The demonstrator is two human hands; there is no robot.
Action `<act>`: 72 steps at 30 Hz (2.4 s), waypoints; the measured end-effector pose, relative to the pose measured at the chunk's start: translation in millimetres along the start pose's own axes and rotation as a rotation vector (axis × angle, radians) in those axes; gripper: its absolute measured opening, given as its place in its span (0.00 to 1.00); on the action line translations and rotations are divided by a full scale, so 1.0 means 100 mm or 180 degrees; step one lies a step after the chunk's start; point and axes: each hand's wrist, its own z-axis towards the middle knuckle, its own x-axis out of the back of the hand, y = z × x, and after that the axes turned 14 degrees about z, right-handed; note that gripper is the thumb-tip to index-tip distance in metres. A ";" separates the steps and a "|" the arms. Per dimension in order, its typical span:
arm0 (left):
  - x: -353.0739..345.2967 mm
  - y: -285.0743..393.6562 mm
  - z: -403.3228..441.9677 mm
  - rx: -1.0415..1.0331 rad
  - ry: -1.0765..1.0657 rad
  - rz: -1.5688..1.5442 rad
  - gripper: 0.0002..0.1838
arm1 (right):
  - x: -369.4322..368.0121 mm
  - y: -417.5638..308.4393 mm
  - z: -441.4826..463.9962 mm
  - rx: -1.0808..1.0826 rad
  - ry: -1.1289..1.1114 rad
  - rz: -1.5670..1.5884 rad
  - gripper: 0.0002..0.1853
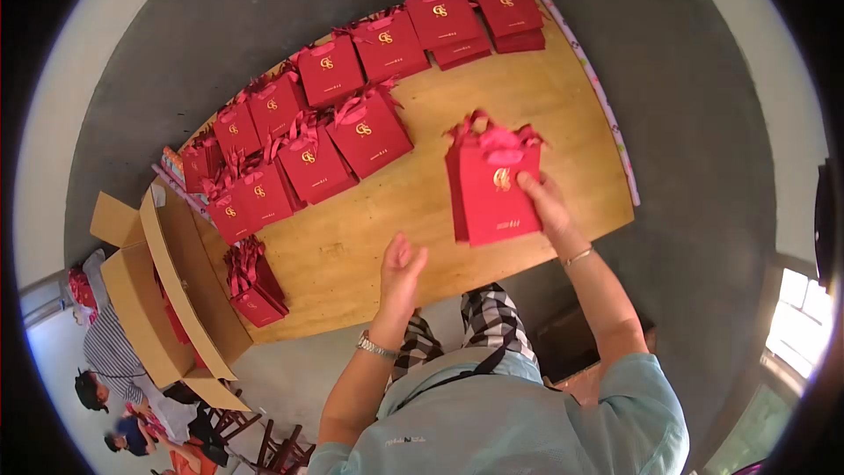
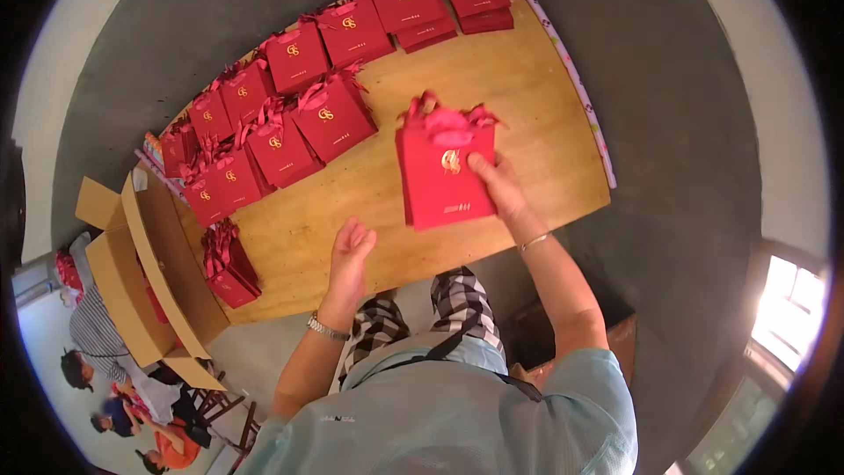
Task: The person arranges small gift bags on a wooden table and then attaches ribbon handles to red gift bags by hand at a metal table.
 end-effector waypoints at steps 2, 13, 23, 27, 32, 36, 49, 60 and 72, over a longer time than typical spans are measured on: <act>0.10 -0.35 0.26 0.0160 0.0162 0.0418 0.42 | 0.05 -0.14 0.56 0.0212 -0.0160 0.0108 0.29; 0.28 -1.06 1.74 0.1839 0.0456 0.3317 0.76 | -0.36 0.52 2.76 0.0084 -0.0574 -0.0828 0.31; 0.22 -1.03 1.88 0.2419 0.0317 0.3251 0.79 | -0.44 0.66 2.99 0.0319 -0.0394 -0.1179 0.37; 0.22 -1.07 1.87 0.2411 0.0348 0.3244 0.79 | -0.50 0.74 2.96 0.0583 -0.0108 -0.1961 0.39; 0.21 -1.09 1.88 0.2337 0.0379 0.3276 0.80 | -0.58 0.60 2.79 0.0551 -0.0449 -0.1317 0.43; 0.21 -1.09 1.87 0.2322 0.0372 0.3255 0.80 | -0.41 0.66 2.72 0.0556 -0.0572 -0.1246 0.47; 0.17 -1.04 1.80 0.2118 0.0625 0.3304 0.78 | -0.30 2.16 1.00 0.0653 -0.0008 -0.1667 0.21; 0.36 -1.21 1.90 0.0107 0.1362 0.2339 0.43 | -0.70 2.15 1.53 0.0527 -0.0265 -0.1792 0.17; 0.07 -0.56 2.25 0.0562 0.0410 -0.3254 0.20 | -0.91 1.81 1.85 0.0525 -0.0242 -0.1179 0.16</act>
